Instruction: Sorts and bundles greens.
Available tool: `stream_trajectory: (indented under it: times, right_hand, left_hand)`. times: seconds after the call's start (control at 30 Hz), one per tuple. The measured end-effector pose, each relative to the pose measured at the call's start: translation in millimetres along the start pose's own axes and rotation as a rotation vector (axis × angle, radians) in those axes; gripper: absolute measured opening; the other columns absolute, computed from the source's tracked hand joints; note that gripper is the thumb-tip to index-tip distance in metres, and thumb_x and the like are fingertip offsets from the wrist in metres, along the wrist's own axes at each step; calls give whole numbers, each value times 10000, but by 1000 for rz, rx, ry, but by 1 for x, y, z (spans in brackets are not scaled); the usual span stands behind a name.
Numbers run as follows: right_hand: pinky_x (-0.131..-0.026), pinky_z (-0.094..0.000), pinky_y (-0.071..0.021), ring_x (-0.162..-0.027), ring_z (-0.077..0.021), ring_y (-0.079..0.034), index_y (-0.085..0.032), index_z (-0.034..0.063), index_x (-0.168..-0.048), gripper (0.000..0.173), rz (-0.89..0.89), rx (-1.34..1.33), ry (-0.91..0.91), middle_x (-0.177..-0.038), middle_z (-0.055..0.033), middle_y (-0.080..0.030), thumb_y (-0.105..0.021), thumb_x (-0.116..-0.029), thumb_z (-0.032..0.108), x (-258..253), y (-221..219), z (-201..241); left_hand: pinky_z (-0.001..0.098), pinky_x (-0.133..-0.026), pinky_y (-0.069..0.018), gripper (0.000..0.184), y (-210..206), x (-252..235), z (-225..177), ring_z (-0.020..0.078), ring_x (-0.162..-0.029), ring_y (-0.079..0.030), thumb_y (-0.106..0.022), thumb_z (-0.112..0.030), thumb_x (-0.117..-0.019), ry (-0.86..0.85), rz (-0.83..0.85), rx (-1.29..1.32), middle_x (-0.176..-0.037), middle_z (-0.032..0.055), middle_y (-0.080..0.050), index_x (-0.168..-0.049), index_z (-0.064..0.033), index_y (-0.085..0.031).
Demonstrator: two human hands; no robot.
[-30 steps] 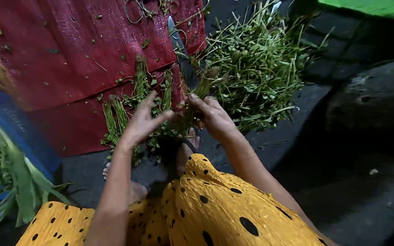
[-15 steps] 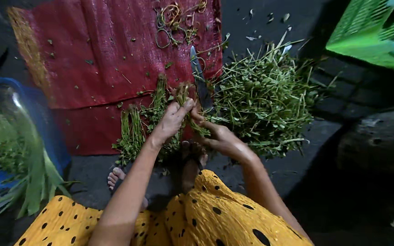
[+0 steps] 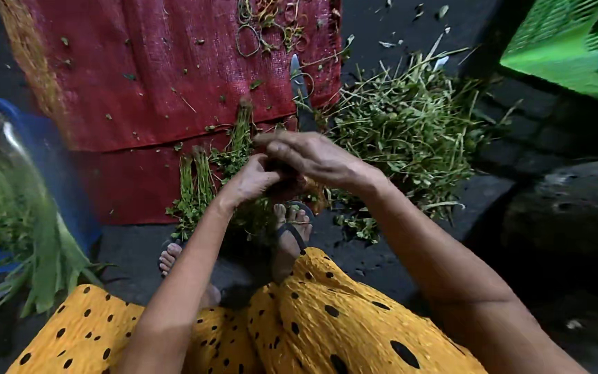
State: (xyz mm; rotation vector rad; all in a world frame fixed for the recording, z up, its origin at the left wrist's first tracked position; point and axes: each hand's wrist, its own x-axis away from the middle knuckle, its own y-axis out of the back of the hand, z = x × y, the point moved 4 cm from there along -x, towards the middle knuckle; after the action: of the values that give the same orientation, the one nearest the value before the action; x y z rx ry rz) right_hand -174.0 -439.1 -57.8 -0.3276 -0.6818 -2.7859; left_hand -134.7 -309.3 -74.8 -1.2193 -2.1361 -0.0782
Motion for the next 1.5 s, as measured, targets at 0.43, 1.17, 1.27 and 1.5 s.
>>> stream_trajectory:
  times: [0.43,1.17,1.27,1.5]
  right_hand:
    - [-721,-349,-606,-820,-182,-716,-449,125,-1424,454,-280,-758,-455,-1033,-96,-723,-629,-1012,189,38,-74,-33]
    - [-917,-305,-551,-1110,-120,-625,-567,34,-1334,433,-578,-667,-139,-1267,-58,-637,-617,-925,170,41,-47,-36]
    - [-1005,-350,-529,-1211,-197,-595,-679,8,-1230,335,-641,-333,102,-1279,-133,-622,-647,-947,186,44,-30,-19]
    - [-900,-299,-564,-1016,-190,-663,-755,43,-1166,242,-456,-102,248,-1124,-173,-670,-676,-938,62,26,-36,-7]
  left_hand:
    - [312,-750,-604,241,22,-20,18,148,-799,-677,-531,-90,-1046,102,-246,652,-951,52,-660,-1286,-77,-546]
    - [337,-864,-609,305,41,16,2,223,-1004,-745,-432,-211,-1108,137,-319,519,-1136,146,-747,-1293,-31,-595]
    - [287,-790,-612,287,40,18,-1,181,-933,-756,-454,-219,-1103,149,-361,408,-1065,115,-766,-1269,-37,-602]
    - [286,-752,-619,209,40,15,-7,141,-851,-746,-520,-183,-1077,104,-396,257,-951,81,-758,-1181,-22,-602]
